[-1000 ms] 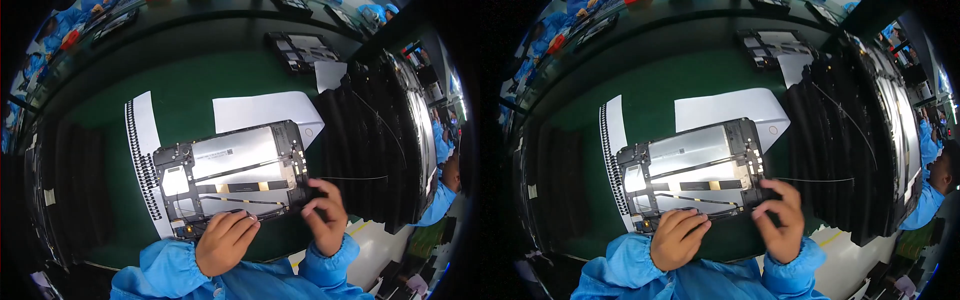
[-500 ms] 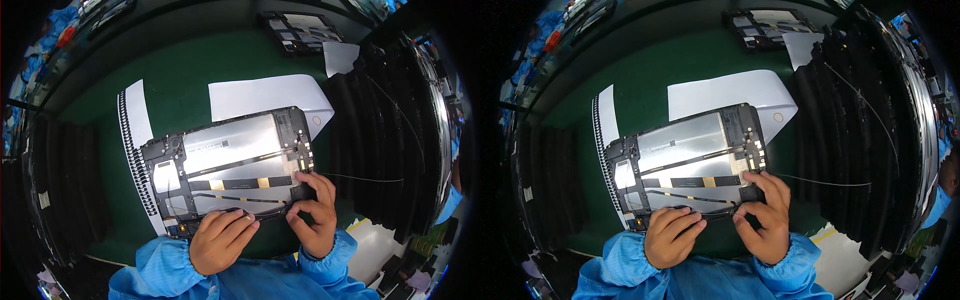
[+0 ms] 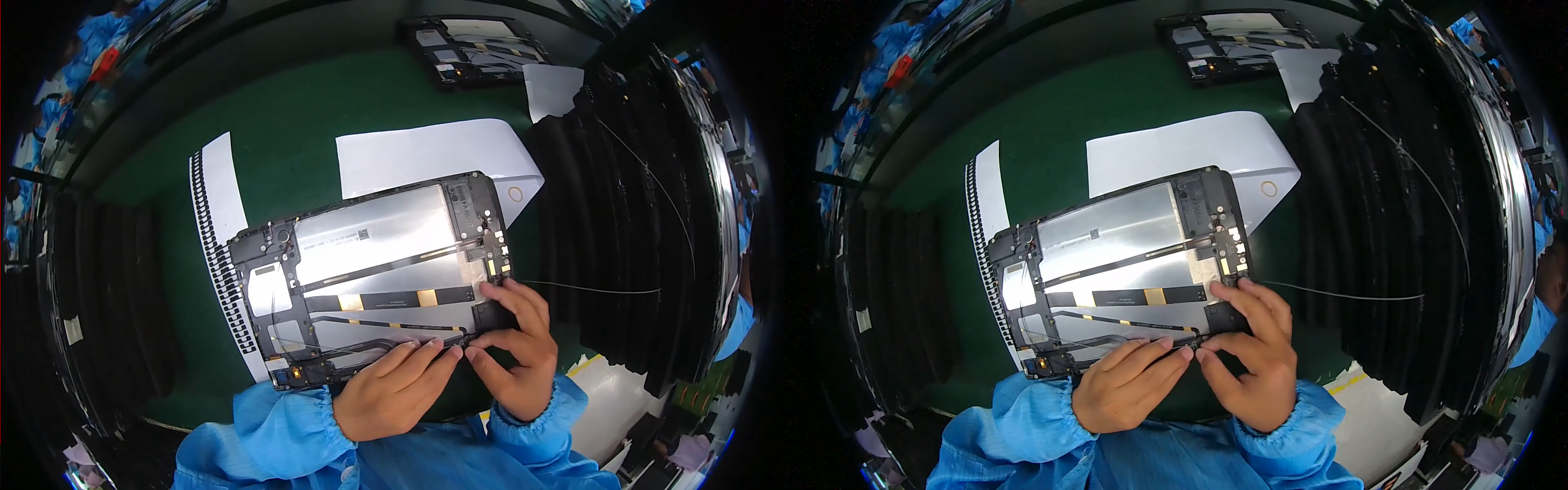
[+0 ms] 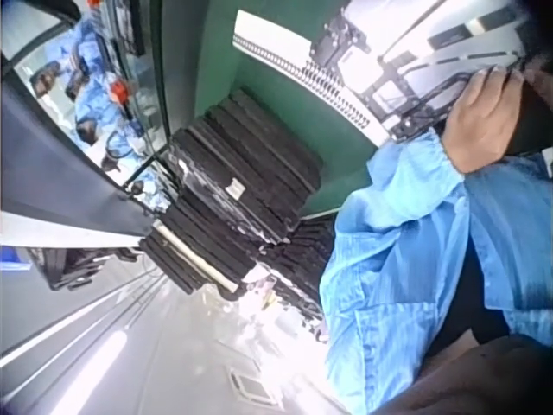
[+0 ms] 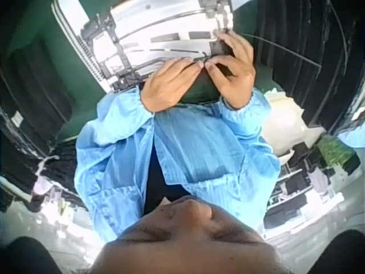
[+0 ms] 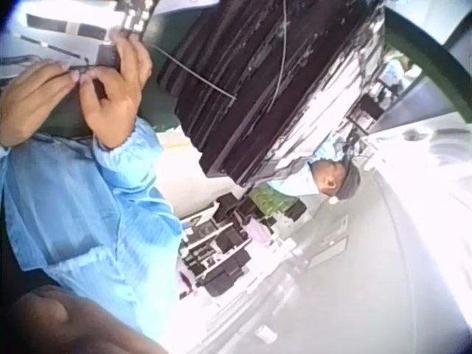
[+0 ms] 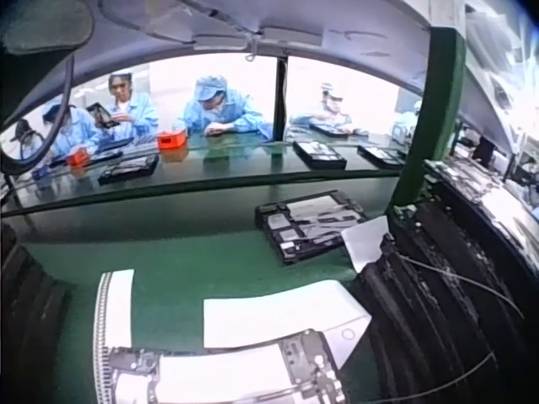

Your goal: The person assembles tablet components by peeling adhesive strips from a backing sheet, applying them onto the tablet frames to secure internal cables, and stacking the assembled tablets on the table.

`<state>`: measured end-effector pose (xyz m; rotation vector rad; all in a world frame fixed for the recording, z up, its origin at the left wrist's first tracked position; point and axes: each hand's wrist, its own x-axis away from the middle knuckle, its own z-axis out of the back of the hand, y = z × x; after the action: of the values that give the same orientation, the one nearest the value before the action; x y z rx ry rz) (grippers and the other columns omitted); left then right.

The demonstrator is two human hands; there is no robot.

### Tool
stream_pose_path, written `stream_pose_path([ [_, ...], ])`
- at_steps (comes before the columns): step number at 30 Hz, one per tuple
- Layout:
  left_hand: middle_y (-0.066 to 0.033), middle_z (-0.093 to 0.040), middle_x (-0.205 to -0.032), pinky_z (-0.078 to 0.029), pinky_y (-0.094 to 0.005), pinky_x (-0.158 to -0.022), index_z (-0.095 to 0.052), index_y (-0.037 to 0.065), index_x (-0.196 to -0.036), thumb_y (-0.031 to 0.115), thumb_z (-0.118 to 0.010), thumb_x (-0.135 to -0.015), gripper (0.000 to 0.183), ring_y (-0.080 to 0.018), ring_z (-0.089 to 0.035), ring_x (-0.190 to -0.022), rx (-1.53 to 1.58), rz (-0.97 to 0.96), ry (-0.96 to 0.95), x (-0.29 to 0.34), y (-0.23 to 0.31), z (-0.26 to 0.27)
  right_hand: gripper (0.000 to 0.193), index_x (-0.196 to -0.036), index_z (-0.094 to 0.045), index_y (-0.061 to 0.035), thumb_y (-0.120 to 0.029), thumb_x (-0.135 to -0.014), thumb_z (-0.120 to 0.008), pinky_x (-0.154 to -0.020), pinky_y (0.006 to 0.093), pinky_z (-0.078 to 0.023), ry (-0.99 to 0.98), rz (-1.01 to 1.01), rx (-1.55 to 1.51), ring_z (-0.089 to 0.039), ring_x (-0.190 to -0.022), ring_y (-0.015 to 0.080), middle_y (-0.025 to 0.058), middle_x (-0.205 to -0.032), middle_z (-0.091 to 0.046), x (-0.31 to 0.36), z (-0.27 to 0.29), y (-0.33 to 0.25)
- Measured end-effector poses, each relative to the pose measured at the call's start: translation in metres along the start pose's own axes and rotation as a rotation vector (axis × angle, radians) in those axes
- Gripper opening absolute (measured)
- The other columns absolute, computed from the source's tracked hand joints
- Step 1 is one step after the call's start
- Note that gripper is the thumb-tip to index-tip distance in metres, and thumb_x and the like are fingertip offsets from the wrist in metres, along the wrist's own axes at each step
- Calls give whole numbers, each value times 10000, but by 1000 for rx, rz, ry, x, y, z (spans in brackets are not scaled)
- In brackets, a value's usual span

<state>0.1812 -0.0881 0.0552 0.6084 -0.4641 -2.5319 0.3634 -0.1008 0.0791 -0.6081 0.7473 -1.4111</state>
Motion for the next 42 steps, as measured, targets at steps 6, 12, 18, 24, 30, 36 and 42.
stream_pose_path([
  [6, -110, -585, -1071, -475, -342, -779, -616, -34, -973, 79, -525, -695, 314, -247, -559, -960, -14, -18, -18, -2, -2, 0, 128, -669, -639, -11, 30, -553, -676, -874, 388, -412, 3, -97, -155, -497, -1056, 332, 126, -1059, -595, 4, 17, 13],
  [12, -107, -586, -1075, -481, -338, -775, -620, -34, -965, 73, -531, -691, 307, -247, -559, -961, -22, -10, -10, -2, -1, 1, 188, -677, -651, -49, -24, -500, -710, -845, 405, -405, 21, 97, 0, -480, -1016, 332, 123, -1007, -593, 6, 3, 13],
  [18, -103, -586, -1079, -484, -335, -774, -623, -27, -963, 73, -539, -697, 296, -242, -560, -962, -22, -8, -14, -2, -1, 1, 192, -723, -657, -58, 6, -544, -685, -827, 389, -421, 22, 107, 37, -478, -996, 331, 116, -1022, -586, 4, 3, 11],
  [24, -82, -583, -1087, -484, -330, -785, -635, 6, -960, 80, -545, -705, 281, -237, -555, -973, -52, -19, -29, -3, 0, 2, 164, -711, -642, -59, -19, -555, -673, -815, 397, -398, 17, 187, 85, -471, -980, 327, 113, -1031, -585, 3, 3, 13],
  [30, -100, -537, -1142, -411, -333, -893, -607, 2, -951, 124, -510, -743, 260, -250, -512, -1043, -140, -60, -54, 0, 1, 0, 149, -688, -600, -55, -19, -551, -647, -788, 414, -379, 42, 275, 149, -488, -940, 315, 96, -1012, -593, 1, -2, 11],
  [36, -99, -550, -1126, -460, -384, -802, -631, 29, -904, 85, -547, -691, 236, -283, -516, -1012, -95, -34, 7, -1, 3, -1, 142, -670, -585, -50, 17, -555, -634, -800, 382, -388, 119, 268, 96, -501, -933, 306, 84, -969, -596, 4, -9, 13],
  [42, -121, -618, -964, -470, -404, -810, -663, 46, -859, -17, -622, -621, 250, -304, -579, -919, 38, 194, 244, 64, 19, 27, 185, -751, -608, -6, 30, -575, -649, -834, 390, -418, 214, 198, -3, -516, -971, 333, 143, -967, -582, 20, -9, 10],
])
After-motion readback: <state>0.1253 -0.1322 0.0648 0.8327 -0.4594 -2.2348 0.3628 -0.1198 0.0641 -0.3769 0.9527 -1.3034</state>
